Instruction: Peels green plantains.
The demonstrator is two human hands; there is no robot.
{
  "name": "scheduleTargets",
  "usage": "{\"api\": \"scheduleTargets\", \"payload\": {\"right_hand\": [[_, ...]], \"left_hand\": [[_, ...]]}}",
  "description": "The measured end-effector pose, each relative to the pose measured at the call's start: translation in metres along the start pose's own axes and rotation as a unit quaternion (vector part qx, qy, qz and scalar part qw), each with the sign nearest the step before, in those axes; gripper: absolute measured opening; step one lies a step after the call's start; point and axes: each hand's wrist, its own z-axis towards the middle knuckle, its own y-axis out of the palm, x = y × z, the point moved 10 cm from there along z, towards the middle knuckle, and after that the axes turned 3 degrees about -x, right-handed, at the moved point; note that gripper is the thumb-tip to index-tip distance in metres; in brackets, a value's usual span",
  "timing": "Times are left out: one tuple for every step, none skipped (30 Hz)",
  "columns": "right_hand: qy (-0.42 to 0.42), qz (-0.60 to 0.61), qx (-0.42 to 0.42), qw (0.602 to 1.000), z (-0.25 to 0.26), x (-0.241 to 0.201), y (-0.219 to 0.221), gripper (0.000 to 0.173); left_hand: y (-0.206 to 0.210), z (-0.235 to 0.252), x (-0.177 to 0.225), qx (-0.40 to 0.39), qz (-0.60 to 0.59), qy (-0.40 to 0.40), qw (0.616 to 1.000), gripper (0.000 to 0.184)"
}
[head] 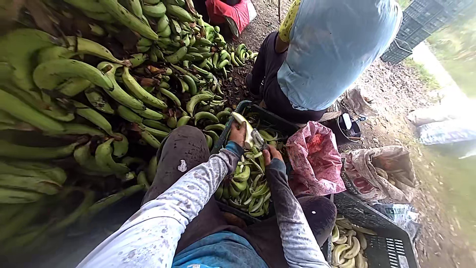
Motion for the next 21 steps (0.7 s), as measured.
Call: {"api": "scheduleTargets", "payload": {"right_hand": [[-0.017,-0.007,-0.006,1.0,-0.005,-0.007,0.008,0.049],[-0.028,-0.015,-0.004,0.999,-0.009,-0.011,0.013,0.049],[-0.029,-0.024,0.004,0.999,-0.011,-0.012,0.014,0.049],[-0.025,-0.033,0.011,0.999,-0.01,-0.01,0.013,0.049],[-0.014,-0.041,0.018,0.999,-0.006,-0.007,0.009,0.048],[-0.001,-0.038,0.028,0.999,0.001,-0.001,0.004,0.047],[0.013,-0.025,0.041,0.999,0.009,0.008,-0.001,0.046],[0.035,-0.003,0.048,0.998,0.014,0.016,-0.009,0.046],[0.063,0.017,0.046,0.997,0.019,0.023,-0.017,0.047],[0.087,0.039,0.035,0.995,0.022,0.031,-0.023,0.047],[0.092,0.063,0.033,0.993,0.027,0.041,-0.026,0.048],[0.087,0.073,0.035,0.993,0.028,0.046,-0.03,0.048],[0.081,0.072,0.047,0.993,0.023,0.045,-0.034,0.048],[0.073,0.062,0.057,0.994,0.017,0.041,-0.036,0.047],[0.077,0.052,0.043,0.995,0.01,0.032,-0.036,0.048],[0.074,0.039,0.034,0.996,0.005,0.025,-0.032,0.047],[0.057,0.023,0.034,0.998,0.004,0.024,-0.024,0.047],[0.029,0.004,0.031,0.999,0.005,0.023,-0.016,0.047],[-0.01,-0.019,0.038,0.999,0.003,0.019,-0.011,0.048],[-0.048,-0.04,0.055,0.997,0.001,0.014,-0.009,0.049],[-0.072,-0.054,0.071,0.993,0.001,0.011,-0.01,0.048]], "left_hand": [[-0.015,0.004,0.007,0.076,-0.034,0.037,0.996,0.061],[-0.025,0.003,0.014,0.13,-0.056,0.067,0.988,0.063],[-0.03,0.001,0.02,0.152,-0.068,0.087,0.982,0.064],[-0.029,-0.002,0.025,0.148,-0.065,0.094,0.982,0.063],[-0.023,-0.005,0.027,0.118,-0.042,0.083,0.989,0.06],[-0.012,-0.007,0.026,0.062,-0.002,0.064,0.996,0.056],[0.003,-0.011,0.022,-0.017,0.046,0.043,0.998,0.053],[0.02,-0.016,0.016,-0.116,0.105,0.028,0.987,0.049],[0.037,-0.025,0.008,-0.226,0.179,0.019,0.957,0.047],[0.054,-0.038,-0.004,-0.341,0.257,0.016,0.904,0.045],[0.067,-0.054,-0.019,-0.437,0.324,0.018,0.839,0.047],[0.074,-0.065,-0.032,-0.497,0.375,0.022,0.782,0.051],[0.076,-0.068,-0.039,-0.512,0.407,0.022,0.756,0.052],[0.074,-0.063,-0.039,-0.488,0.418,0.016,0.766,0.052],[0.07,-0.052,-0.033,-0.449,0.406,0.007,0.796,0.052],[0.065,-0.038,-0.027,-0.4,0.366,-0.006,0.84,0.051],[0.058,-0.026,-0.02,-0.348,0.3,-0.026,0.888,0.049],[0.051,-0.02,-0.015,-0.3,0.217,-0.053,0.927,0.046],[0.046,-0.016,-0.01,-0.267,0.146,-0.071,0.95,0.043],[0.042,-0.016,-0.006,-0.254,0.101,-0.086,0.958,0.044],[0.04,-0.017,-0.003,-0.26,0.092,-0.09,0.957,0.045]]}}
